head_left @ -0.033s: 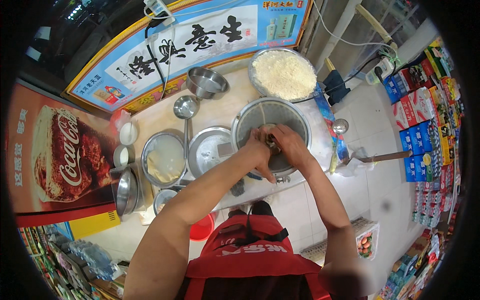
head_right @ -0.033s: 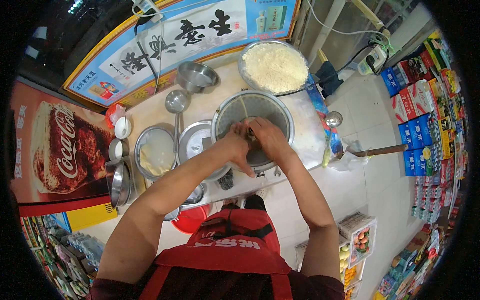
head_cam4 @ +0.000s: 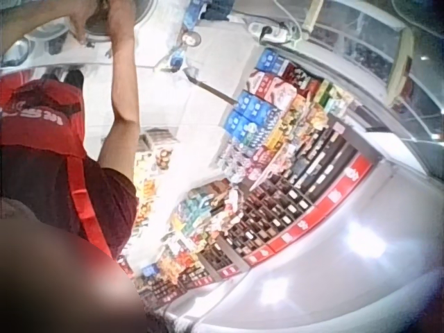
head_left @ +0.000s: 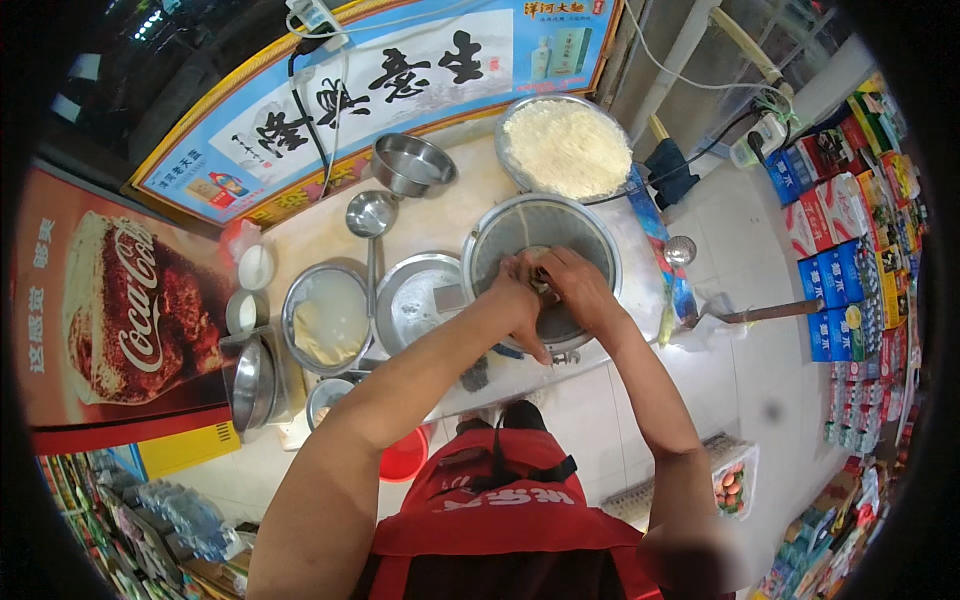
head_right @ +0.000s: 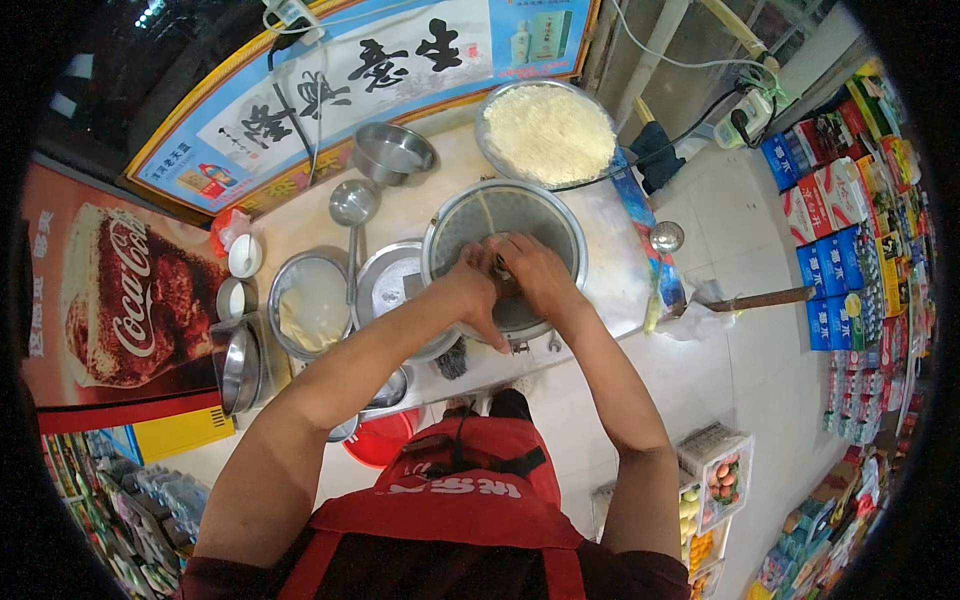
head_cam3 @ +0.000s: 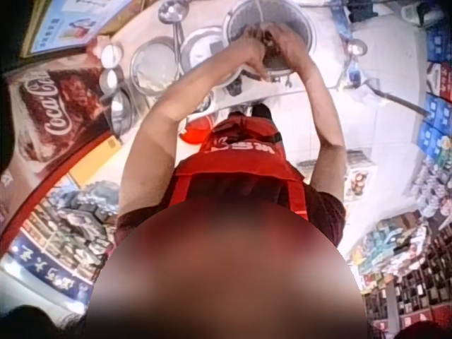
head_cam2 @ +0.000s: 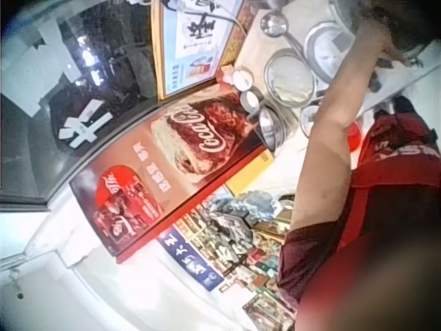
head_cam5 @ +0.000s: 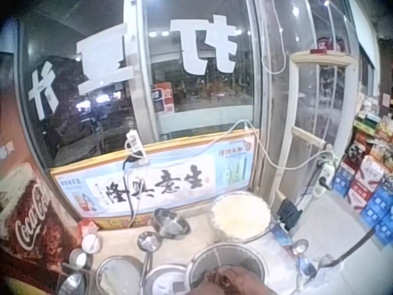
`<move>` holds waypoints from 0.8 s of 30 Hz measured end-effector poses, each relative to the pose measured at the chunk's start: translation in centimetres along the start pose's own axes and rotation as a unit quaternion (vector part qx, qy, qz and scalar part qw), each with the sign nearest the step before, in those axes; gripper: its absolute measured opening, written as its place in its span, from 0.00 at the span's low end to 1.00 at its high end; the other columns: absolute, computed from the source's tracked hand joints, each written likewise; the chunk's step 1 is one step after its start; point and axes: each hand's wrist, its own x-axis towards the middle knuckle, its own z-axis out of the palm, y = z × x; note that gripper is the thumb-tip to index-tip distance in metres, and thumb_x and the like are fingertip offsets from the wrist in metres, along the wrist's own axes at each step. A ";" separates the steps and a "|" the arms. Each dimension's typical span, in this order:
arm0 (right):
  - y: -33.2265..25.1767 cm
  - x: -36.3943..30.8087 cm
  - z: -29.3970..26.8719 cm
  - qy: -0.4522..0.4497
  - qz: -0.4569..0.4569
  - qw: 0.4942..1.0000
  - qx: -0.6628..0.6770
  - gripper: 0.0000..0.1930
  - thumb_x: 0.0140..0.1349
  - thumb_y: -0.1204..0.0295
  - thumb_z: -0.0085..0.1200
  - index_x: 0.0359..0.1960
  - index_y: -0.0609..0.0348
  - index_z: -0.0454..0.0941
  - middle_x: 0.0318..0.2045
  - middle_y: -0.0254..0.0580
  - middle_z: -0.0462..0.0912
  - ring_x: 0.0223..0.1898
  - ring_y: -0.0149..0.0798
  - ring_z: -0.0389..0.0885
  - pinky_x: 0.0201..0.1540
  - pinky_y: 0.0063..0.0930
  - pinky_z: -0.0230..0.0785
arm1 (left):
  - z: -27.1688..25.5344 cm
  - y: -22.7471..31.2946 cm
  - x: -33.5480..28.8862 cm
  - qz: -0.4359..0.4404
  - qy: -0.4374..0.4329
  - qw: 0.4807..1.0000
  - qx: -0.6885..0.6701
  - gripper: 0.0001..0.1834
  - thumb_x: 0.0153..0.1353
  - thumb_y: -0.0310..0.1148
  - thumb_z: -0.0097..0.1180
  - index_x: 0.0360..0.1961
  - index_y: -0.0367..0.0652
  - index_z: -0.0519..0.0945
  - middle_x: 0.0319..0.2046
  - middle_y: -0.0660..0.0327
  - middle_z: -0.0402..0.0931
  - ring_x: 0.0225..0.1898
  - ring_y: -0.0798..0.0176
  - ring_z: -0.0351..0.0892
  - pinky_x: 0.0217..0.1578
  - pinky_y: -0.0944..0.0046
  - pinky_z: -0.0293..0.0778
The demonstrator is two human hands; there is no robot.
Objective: The person assembles a food processor by placing the grinding drum, inserting the central shaft, and securing the lid. They then attach the base and tighten the assembly using a wrench.
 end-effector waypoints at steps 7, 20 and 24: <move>0.5 -0.1 1.5 0.065 0.016 0.998 0.002 0.10 0.59 0.73 0.59 0.41 0.61 0.75 0.40 0.51 0.79 0.44 0.58 0.78 0.44 0.46 0.71 | 0.0 0.3 0.5 -0.007 -0.008 1.000 0.011 0.69 0.35 0.78 0.64 0.72 0.40 0.63 0.72 0.32 0.51 0.77 0.30 0.32 0.72 0.34 0.30; -0.2 -0.8 1.4 0.114 0.061 0.991 -0.027 0.16 0.53 0.70 0.67 0.43 0.53 0.78 0.43 0.46 0.77 0.46 0.54 0.78 0.45 0.45 0.72 | 0.5 0.2 0.7 -0.007 0.019 1.000 -0.003 0.67 0.30 0.78 0.66 0.64 0.32 0.74 0.68 0.33 0.61 0.76 0.32 0.38 0.71 0.38 0.33; -0.7 -0.3 1.9 0.126 0.102 0.985 -0.058 0.13 0.54 0.70 0.65 0.38 0.57 0.76 0.37 0.47 0.74 0.43 0.56 0.75 0.45 0.48 0.69 | 1.0 0.2 0.7 0.000 0.057 0.998 -0.029 0.67 0.30 0.78 0.66 0.62 0.30 0.75 0.67 0.29 0.59 0.76 0.30 0.38 0.71 0.37 0.33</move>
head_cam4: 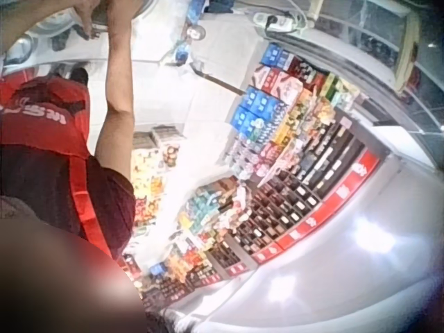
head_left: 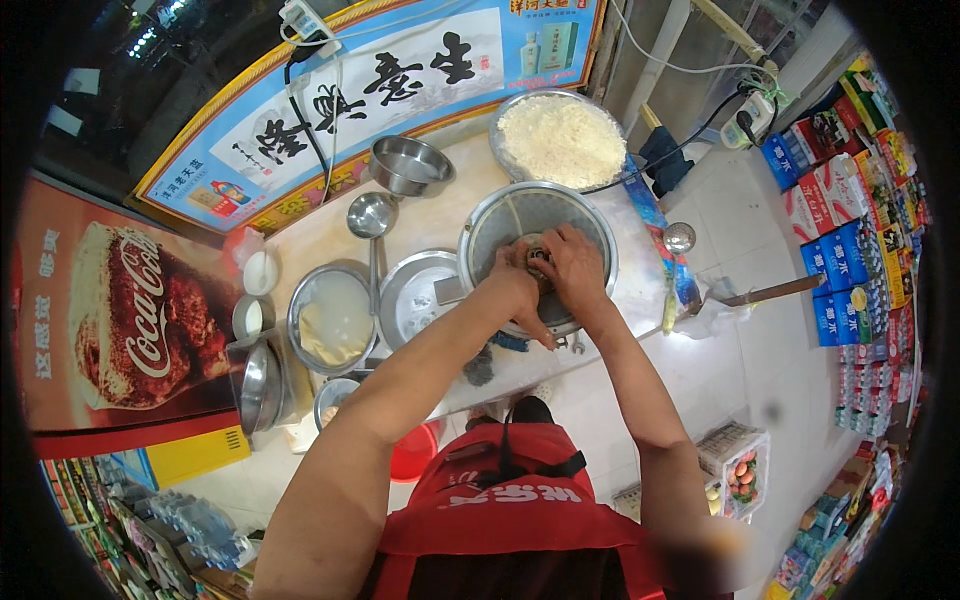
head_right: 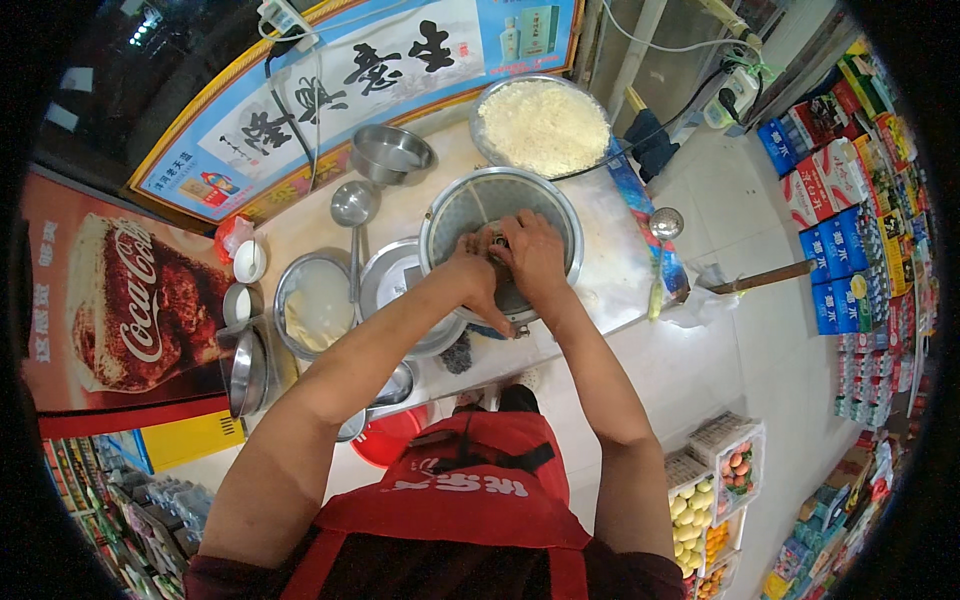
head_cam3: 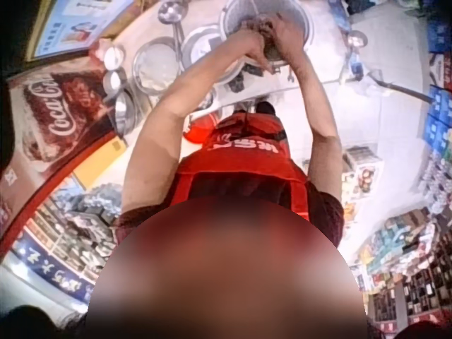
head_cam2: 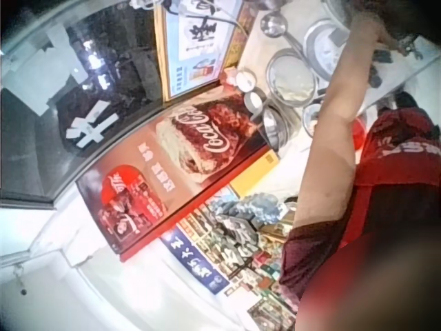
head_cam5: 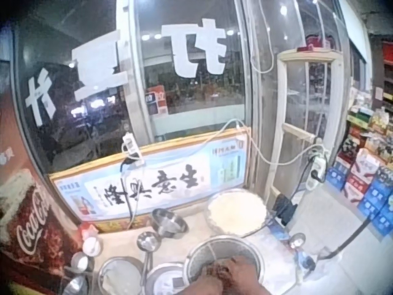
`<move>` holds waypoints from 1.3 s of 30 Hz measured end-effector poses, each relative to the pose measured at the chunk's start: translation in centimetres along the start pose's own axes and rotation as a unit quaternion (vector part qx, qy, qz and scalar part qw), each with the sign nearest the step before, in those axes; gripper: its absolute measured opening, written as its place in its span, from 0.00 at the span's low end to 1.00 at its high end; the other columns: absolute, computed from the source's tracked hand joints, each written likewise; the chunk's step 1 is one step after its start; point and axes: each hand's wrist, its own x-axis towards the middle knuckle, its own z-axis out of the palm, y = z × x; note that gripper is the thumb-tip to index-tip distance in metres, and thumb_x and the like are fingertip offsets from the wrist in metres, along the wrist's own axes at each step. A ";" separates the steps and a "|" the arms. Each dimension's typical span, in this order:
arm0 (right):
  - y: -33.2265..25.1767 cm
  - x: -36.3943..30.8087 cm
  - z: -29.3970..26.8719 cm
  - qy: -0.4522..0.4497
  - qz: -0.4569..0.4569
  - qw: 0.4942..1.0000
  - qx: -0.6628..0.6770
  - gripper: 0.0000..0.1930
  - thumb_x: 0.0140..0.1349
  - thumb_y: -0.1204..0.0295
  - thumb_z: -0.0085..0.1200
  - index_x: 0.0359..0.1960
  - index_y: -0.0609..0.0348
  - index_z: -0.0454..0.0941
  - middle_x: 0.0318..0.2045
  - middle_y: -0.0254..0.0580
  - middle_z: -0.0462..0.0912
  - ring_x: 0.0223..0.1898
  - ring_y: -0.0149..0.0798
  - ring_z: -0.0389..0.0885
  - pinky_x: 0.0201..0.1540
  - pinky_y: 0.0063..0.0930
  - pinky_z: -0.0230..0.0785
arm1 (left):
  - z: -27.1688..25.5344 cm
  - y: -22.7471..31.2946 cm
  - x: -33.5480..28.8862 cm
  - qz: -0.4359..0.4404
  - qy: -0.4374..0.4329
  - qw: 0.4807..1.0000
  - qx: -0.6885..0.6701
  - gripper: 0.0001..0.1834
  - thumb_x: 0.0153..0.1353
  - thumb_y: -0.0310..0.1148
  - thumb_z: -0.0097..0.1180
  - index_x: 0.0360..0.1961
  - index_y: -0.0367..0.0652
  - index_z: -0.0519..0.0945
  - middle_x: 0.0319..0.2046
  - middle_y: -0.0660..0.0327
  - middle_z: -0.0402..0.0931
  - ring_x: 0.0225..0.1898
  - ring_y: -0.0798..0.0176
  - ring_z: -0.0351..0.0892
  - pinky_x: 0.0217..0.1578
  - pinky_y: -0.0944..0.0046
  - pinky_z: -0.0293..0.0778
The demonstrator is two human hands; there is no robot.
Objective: The person assembles a food processor by placing the grinding drum, inserting the central shaft, and securing the lid. They then attach the base and tighten the assembly using a wrench.
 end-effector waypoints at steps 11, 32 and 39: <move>1.5 -1.2 -1.2 -0.019 0.023 0.998 0.052 0.06 0.52 0.78 0.55 0.32 0.60 0.81 0.39 0.48 0.77 0.44 0.54 0.76 0.46 0.43 0.70 | -0.6 0.5 0.2 -0.037 -0.068 0.997 0.021 0.67 0.33 0.79 0.64 0.63 0.30 0.73 0.66 0.33 0.65 0.76 0.29 0.35 0.72 0.35 0.32; 0.7 -0.5 -1.5 -0.067 -0.043 0.996 0.041 0.13 0.58 0.77 0.52 0.46 0.56 0.77 0.43 0.48 0.78 0.48 0.57 0.77 0.50 0.46 0.72 | -0.7 0.3 -0.1 -0.008 -0.043 0.999 0.004 0.71 0.33 0.78 0.65 0.75 0.47 0.59 0.69 0.31 0.57 0.76 0.28 0.33 0.71 0.33 0.30; 1.4 1.0 -0.7 -0.126 -0.118 0.984 -0.047 0.14 0.58 0.73 0.54 0.48 0.49 0.76 0.44 0.43 0.80 0.48 0.51 0.79 0.48 0.45 0.73 | -1.1 0.4 -0.1 -0.017 -0.074 0.997 0.014 0.69 0.34 0.78 0.65 0.74 0.48 0.61 0.71 0.38 0.58 0.76 0.29 0.32 0.71 0.32 0.29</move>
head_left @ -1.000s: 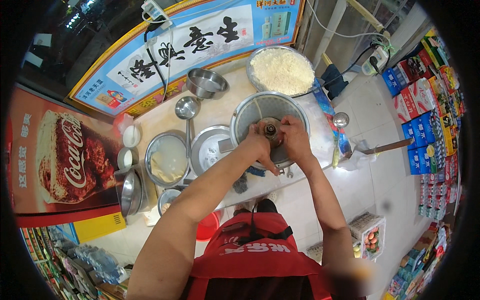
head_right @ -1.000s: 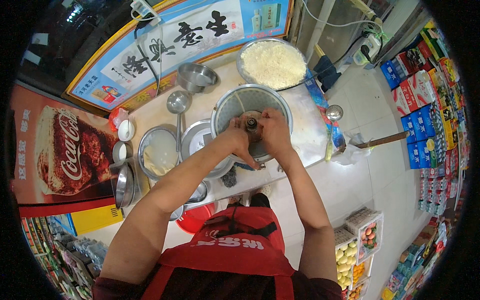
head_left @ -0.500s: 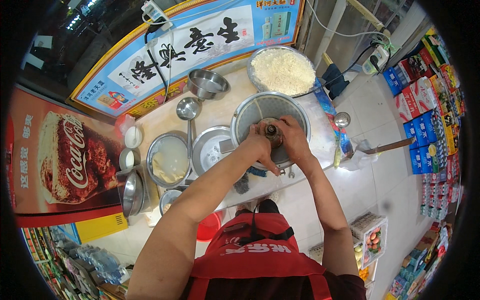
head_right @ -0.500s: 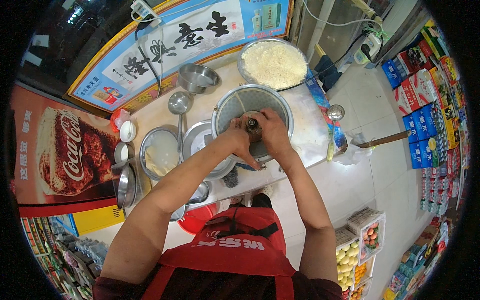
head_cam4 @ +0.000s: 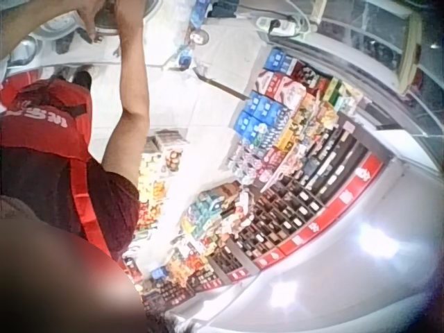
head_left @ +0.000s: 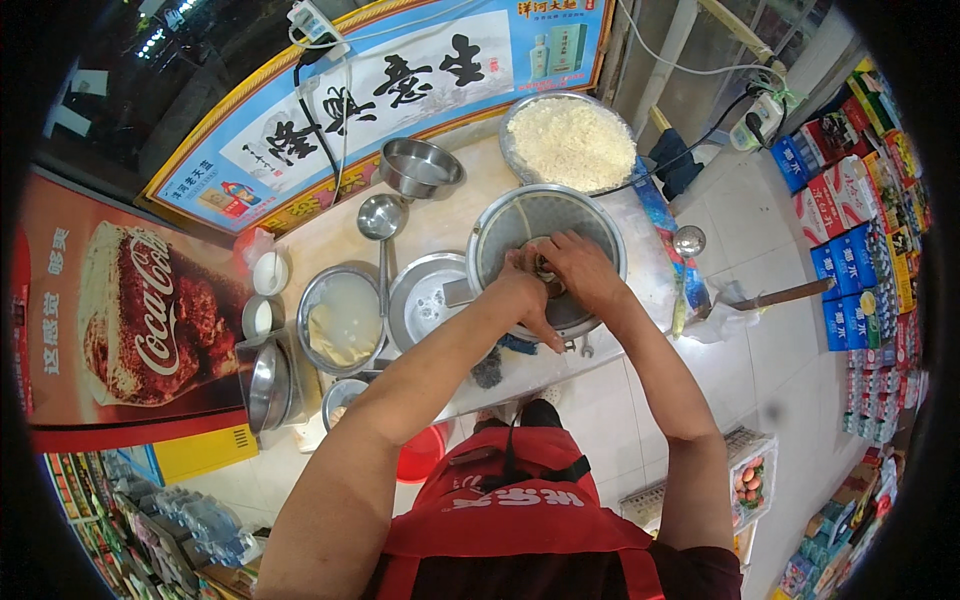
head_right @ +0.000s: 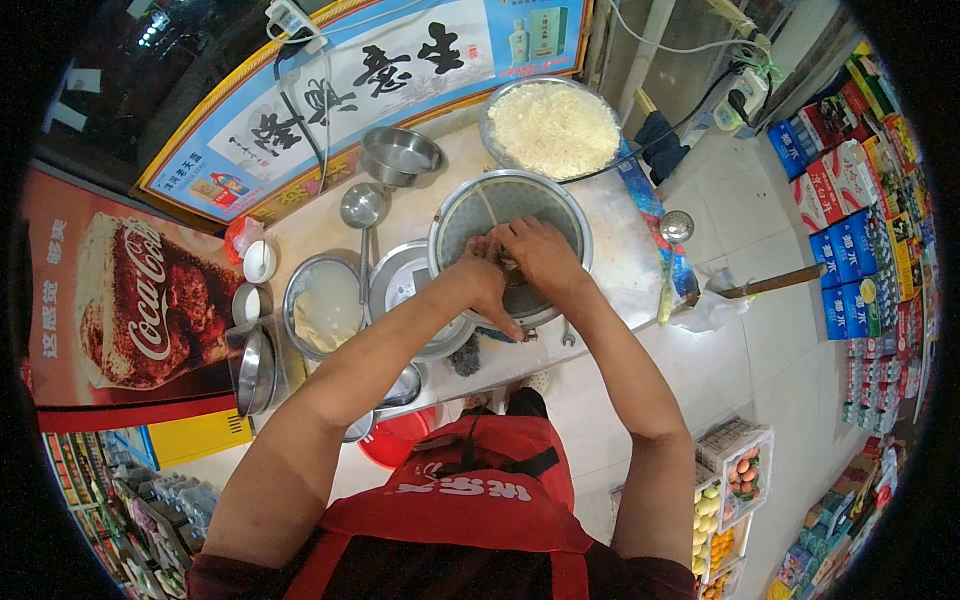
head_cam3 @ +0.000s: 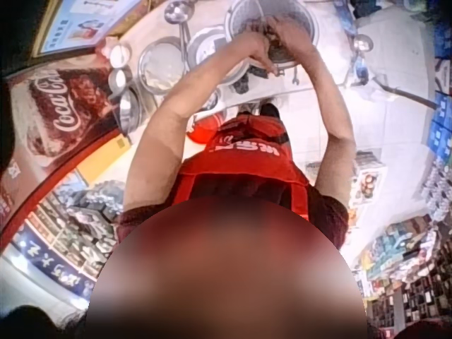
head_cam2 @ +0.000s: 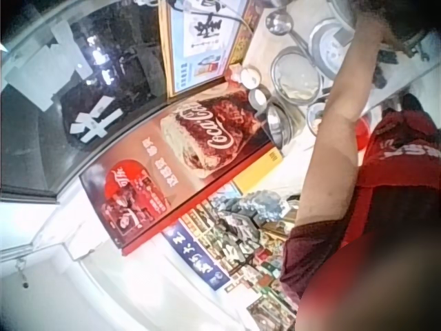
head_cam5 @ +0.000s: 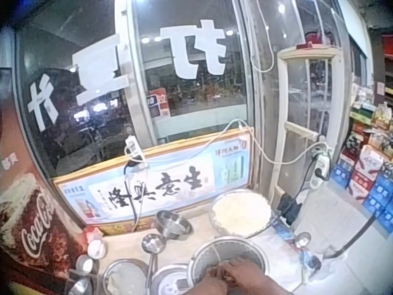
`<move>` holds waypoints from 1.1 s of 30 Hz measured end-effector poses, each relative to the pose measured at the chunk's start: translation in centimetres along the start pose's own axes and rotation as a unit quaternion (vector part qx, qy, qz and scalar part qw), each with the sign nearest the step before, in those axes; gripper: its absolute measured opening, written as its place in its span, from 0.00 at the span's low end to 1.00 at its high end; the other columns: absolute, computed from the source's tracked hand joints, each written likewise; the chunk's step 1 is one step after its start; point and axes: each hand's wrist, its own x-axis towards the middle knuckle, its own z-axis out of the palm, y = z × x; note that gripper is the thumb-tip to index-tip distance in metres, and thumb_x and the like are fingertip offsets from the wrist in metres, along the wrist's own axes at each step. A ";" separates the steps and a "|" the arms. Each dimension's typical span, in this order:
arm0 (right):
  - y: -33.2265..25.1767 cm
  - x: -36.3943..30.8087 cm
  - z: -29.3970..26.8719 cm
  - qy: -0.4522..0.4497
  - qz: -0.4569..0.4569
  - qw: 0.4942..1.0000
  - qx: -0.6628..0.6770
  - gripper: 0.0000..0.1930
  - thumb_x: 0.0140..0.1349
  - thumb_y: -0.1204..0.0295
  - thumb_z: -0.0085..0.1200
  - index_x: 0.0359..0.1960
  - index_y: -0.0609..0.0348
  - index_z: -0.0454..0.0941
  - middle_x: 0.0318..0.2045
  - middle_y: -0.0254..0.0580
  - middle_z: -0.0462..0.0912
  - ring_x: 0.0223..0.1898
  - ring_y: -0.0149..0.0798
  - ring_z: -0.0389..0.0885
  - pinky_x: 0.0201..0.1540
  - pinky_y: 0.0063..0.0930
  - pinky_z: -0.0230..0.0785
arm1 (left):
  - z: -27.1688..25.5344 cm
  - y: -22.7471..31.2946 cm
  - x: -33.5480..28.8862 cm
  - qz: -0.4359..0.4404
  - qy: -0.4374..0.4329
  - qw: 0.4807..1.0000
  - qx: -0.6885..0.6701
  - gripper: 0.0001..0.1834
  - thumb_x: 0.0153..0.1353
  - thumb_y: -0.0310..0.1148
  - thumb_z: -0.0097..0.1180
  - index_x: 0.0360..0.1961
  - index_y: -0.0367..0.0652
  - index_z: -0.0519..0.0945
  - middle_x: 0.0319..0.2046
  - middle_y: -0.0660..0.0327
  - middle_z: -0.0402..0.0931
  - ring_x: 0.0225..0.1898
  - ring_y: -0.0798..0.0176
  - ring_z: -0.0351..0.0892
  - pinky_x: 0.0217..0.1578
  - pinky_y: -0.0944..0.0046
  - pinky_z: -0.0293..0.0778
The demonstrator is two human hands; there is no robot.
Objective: The person assembles a food processor by placing the grinding drum, inserting the central shaft, and securing the lid. They then attach the base and tighten the assembly using a wrench.
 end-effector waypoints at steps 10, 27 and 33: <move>0.9 0.9 1.4 -0.008 -0.006 1.000 0.021 0.09 0.61 0.70 0.56 0.42 0.53 0.72 0.39 0.47 0.82 0.41 0.54 0.81 0.44 0.48 0.72 | -0.7 -0.2 0.2 -0.011 -0.062 0.998 0.014 0.65 0.32 0.78 0.66 0.62 0.33 0.75 0.66 0.37 0.65 0.76 0.32 0.40 0.72 0.35 0.32; 7.6 -19.9 4.0 0.306 0.353 0.882 0.058 0.13 0.66 0.80 0.52 0.52 0.62 0.74 0.49 0.53 0.77 0.49 0.54 0.77 0.53 0.42 0.70 | 3.7 -1.9 -7.3 0.022 0.219 0.975 -0.003 0.57 0.43 0.74 0.62 0.71 0.54 0.67 0.72 0.29 0.47 0.77 0.35 0.41 0.74 0.39 0.26; 9.1 -27.7 11.8 0.199 0.479 0.846 0.126 0.14 0.62 0.81 0.55 0.49 0.62 0.73 0.46 0.57 0.76 0.47 0.58 0.76 0.52 0.46 0.69 | 3.5 -0.4 -7.2 0.003 0.197 0.980 0.010 0.60 0.42 0.76 0.61 0.74 0.59 0.62 0.72 0.26 0.42 0.77 0.34 0.35 0.72 0.33 0.24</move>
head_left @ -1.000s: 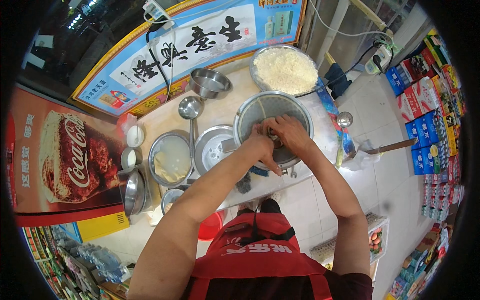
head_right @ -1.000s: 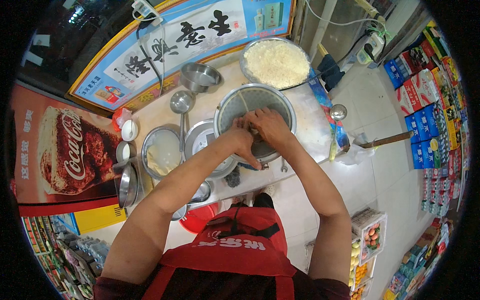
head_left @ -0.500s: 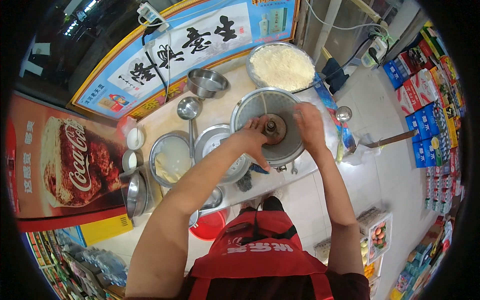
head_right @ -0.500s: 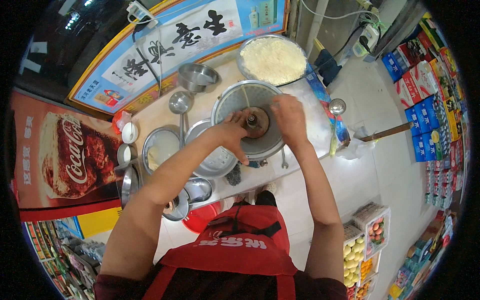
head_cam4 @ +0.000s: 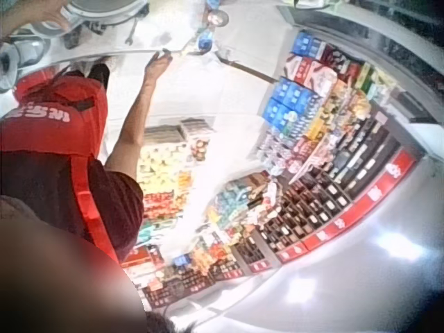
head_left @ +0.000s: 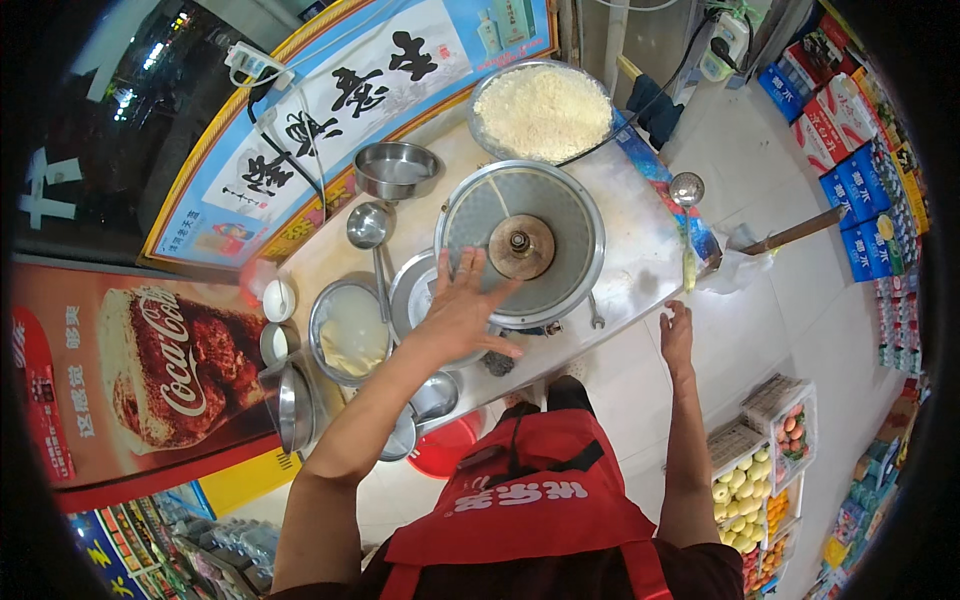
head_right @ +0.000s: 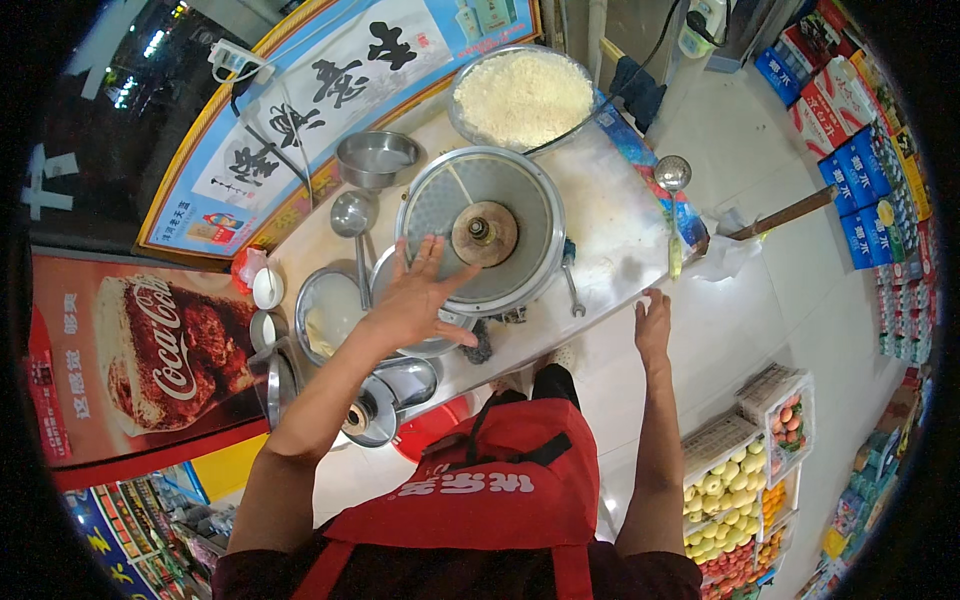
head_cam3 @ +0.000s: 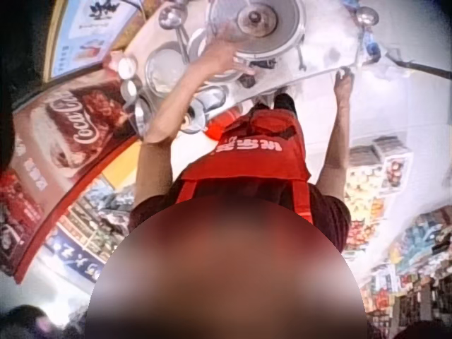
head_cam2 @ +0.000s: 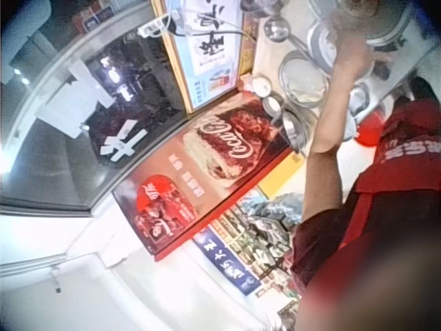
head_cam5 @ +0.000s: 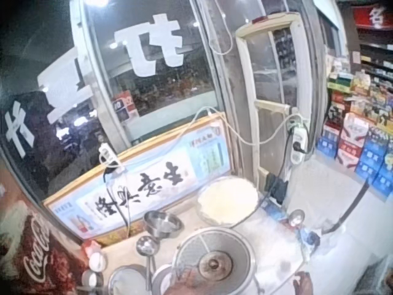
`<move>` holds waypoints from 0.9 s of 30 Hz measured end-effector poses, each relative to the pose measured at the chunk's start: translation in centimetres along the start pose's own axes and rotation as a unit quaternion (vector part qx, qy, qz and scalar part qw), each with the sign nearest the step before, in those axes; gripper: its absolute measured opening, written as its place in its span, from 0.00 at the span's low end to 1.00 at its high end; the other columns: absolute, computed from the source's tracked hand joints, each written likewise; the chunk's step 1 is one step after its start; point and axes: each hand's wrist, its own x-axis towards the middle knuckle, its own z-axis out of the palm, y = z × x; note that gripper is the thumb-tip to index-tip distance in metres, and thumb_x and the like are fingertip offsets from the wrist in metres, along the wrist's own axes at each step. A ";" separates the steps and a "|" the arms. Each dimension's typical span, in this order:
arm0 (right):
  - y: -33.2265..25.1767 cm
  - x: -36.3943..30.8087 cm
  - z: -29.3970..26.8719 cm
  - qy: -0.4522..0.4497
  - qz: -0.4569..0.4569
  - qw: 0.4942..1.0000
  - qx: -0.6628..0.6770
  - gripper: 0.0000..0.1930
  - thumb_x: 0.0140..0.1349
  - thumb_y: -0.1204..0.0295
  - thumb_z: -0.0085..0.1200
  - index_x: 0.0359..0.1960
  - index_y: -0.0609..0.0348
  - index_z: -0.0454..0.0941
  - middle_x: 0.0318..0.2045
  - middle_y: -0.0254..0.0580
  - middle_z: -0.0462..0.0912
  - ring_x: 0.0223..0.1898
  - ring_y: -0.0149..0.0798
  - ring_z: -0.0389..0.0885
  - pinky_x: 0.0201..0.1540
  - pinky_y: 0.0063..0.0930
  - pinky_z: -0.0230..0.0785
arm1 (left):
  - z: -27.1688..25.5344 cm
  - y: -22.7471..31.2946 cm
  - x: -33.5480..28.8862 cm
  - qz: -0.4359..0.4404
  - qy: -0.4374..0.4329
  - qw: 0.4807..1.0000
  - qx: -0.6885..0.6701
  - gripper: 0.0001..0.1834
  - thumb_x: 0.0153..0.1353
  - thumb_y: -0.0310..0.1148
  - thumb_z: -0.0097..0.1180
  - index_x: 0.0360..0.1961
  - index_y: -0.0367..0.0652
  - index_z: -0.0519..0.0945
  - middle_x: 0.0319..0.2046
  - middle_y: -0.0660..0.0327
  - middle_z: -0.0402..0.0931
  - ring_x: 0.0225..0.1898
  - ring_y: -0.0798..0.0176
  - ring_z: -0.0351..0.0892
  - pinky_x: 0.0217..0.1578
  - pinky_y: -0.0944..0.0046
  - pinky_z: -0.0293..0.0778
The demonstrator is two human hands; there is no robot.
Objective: The person assembles a food processor by placing the grinding drum, inserting the central shaft, and securing the lid. They then attach the base and tighten the assembly using a wrench.
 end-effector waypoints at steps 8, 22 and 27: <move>1.5 -2.3 5.8 -0.099 -0.036 0.994 -0.018 0.11 0.61 0.78 0.57 0.45 0.59 0.75 0.46 0.59 0.75 0.47 0.61 0.77 0.52 0.48 0.70 | -0.1 2.1 4.7 -0.051 -0.061 0.997 -0.010 0.68 0.35 0.84 0.57 0.76 0.59 0.57 0.72 0.24 0.38 0.76 0.27 0.30 0.71 0.34 0.20; 3.9 0.4 17.6 -0.231 0.029 0.958 -0.168 0.10 0.68 0.67 0.50 0.42 0.58 0.79 0.43 0.54 0.81 0.46 0.55 0.81 0.48 0.48 0.76 | -1.0 0.8 6.6 0.018 -0.168 0.984 0.062 0.72 0.36 0.82 0.59 0.78 0.57 0.49 0.69 0.23 0.49 0.75 0.25 0.36 0.71 0.32 0.24; 3.6 2.2 23.4 -0.150 0.044 0.963 -0.221 0.10 0.68 0.67 0.50 0.47 0.57 0.74 0.40 0.49 0.81 0.43 0.51 0.82 0.44 0.45 0.78 | -1.0 0.7 6.4 0.027 -0.141 0.989 0.030 0.69 0.38 0.77 0.62 0.78 0.58 0.49 0.67 0.18 0.49 0.75 0.24 0.36 0.71 0.31 0.24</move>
